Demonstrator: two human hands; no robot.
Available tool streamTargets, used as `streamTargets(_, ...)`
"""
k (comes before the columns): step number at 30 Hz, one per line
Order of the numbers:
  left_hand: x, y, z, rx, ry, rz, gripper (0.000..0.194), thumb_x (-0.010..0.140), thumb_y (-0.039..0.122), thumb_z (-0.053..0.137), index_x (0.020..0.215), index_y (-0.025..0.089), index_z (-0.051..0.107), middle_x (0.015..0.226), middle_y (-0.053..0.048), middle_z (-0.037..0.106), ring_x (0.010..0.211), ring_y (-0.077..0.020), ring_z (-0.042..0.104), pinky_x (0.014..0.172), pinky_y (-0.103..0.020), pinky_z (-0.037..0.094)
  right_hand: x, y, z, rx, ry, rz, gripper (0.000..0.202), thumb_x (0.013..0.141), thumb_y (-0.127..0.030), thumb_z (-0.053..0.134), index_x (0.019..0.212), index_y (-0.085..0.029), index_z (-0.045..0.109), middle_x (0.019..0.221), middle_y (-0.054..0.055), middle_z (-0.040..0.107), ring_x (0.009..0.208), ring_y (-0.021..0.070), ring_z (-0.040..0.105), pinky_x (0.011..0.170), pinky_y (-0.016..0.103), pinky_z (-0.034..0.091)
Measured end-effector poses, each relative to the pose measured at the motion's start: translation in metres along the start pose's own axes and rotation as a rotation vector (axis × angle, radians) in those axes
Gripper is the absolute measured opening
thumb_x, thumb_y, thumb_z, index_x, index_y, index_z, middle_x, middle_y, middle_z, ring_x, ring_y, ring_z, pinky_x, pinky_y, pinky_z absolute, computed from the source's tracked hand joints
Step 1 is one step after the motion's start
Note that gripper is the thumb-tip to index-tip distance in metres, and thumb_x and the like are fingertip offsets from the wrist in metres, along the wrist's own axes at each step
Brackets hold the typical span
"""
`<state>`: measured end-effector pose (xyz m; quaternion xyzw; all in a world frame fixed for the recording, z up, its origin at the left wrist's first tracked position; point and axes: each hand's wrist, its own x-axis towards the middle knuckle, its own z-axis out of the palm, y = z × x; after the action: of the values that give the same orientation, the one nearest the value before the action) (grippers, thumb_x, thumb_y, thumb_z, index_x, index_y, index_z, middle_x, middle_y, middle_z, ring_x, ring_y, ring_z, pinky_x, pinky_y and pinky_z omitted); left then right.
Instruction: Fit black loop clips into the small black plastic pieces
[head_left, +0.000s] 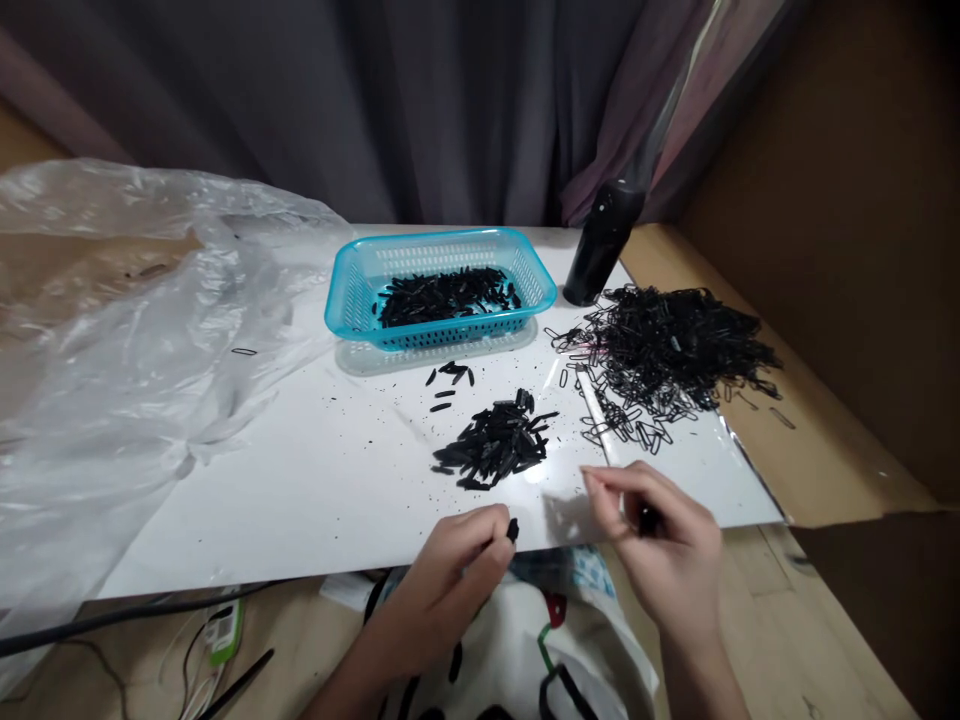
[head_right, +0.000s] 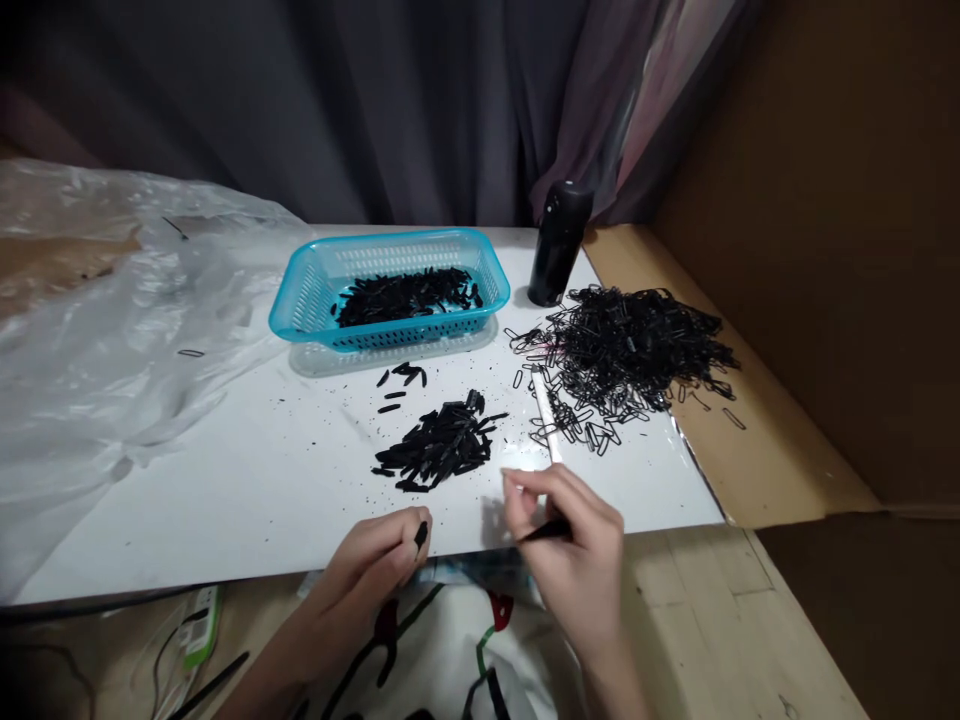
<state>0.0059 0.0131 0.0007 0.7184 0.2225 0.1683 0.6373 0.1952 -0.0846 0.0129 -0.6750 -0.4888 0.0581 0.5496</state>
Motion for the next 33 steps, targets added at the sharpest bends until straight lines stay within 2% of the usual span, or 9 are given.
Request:
streamTargets(2,0.0,0.0,-0.002,-0.019,0.001,-0.012,0.041,0.107,0.043,0.033,0.071,0.022,0.033,0.069,0.003,0.038,0.064,-0.0151,0.035,0.062,-0.03,0.028,-0.003,-0.008,0.003,0.06,-0.143,-0.056,0.015,0.09,-0.01,0.067,0.096,-0.021,0.075,0.068,-0.003,0.061,0.056,0.0089,0.054,0.049,0.021,0.042)
streamTargets(5,0.002,0.004,-0.002,-0.032,0.004,-0.011,0.044,0.106,0.047,0.035,0.071,0.022,0.034,0.069,0.004,0.036,0.064,-0.015,0.034,0.062,-0.03,0.027,-0.008,-0.017,0.011,0.121,-0.235,-0.119,0.015,0.09,-0.008,0.067,0.098,-0.02,0.074,0.073,-0.002,0.066,0.061,0.009,0.06,0.053,0.021,0.047)
streamTargets(10,0.003,0.006,0.0,-0.024,0.017,0.0,0.044,0.106,0.048,0.036,0.071,0.021,0.035,0.069,0.004,0.036,0.065,-0.0147,0.035,0.062,-0.03,0.028,-0.009,-0.019,0.015,0.111,-0.224,-0.166,0.015,0.09,-0.008,0.066,0.098,-0.019,0.073,0.073,-0.001,0.066,0.062,0.01,0.063,0.054,0.022,0.05)
streamTargets(16,0.008,0.008,0.003,-0.047,0.006,-0.062,0.04,0.106,0.044,0.035,0.072,0.022,0.035,0.07,0.003,0.038,0.065,-0.0147,0.036,0.064,-0.029,0.032,-0.013,-0.014,0.011,-0.048,-0.243,-0.38,0.034,0.092,-0.005,0.063,0.123,-0.015,0.069,0.081,0.004,0.072,0.065,0.0136,0.066,0.056,0.028,0.051)
streamTargets(20,0.01,0.013,0.004,-0.115,-0.002,-0.122,0.038,0.104,0.039,0.037,0.07,0.022,0.034,0.068,0.004,0.037,0.063,-0.0141,0.034,0.062,-0.028,0.032,-0.012,-0.009,0.009,-0.126,-0.242,-0.492,0.034,0.092,-0.005,0.062,0.125,-0.012,0.068,0.081,0.004,0.075,0.059,0.0138,0.064,0.051,0.029,0.048)
streamTargets(26,0.012,0.012,0.006,-0.317,-0.011,-0.229,0.04,0.099,0.046,0.047,0.069,0.021,0.041,0.064,0.005,0.035,0.06,-0.013,0.03,0.057,-0.026,0.031,-0.003,-0.001,0.007,-0.204,-0.305,-0.599,0.037,0.096,-0.007,0.055,0.132,-0.015,0.062,0.078,0.002,0.074,0.055,0.0124,0.06,0.046,0.029,0.04)
streamTargets(29,0.013,0.008,0.007,-0.363,-0.012,-0.204,0.039,0.097,0.047,0.053,0.07,0.02,0.048,0.063,0.004,0.041,0.06,-0.0126,0.034,0.058,-0.026,0.032,-0.002,0.001,0.01,-0.157,-0.287,-0.62,0.032,0.099,-0.01,0.051,0.129,-0.012,0.062,0.074,0.003,0.073,0.059,0.0133,0.064,0.046,0.028,0.042)
streamTargets(33,0.014,0.009,0.005,-0.254,0.006,-0.127,0.04,0.096,0.046,0.052,0.067,0.019,0.051,0.061,0.001,0.049,0.059,-0.0133,0.039,0.057,-0.026,0.031,-0.011,-0.005,0.021,-0.065,-0.247,-0.507,0.026,0.098,-0.008,0.053,0.12,-0.013,0.065,0.074,0.003,0.072,0.062,0.0134,0.067,0.052,0.028,0.049)
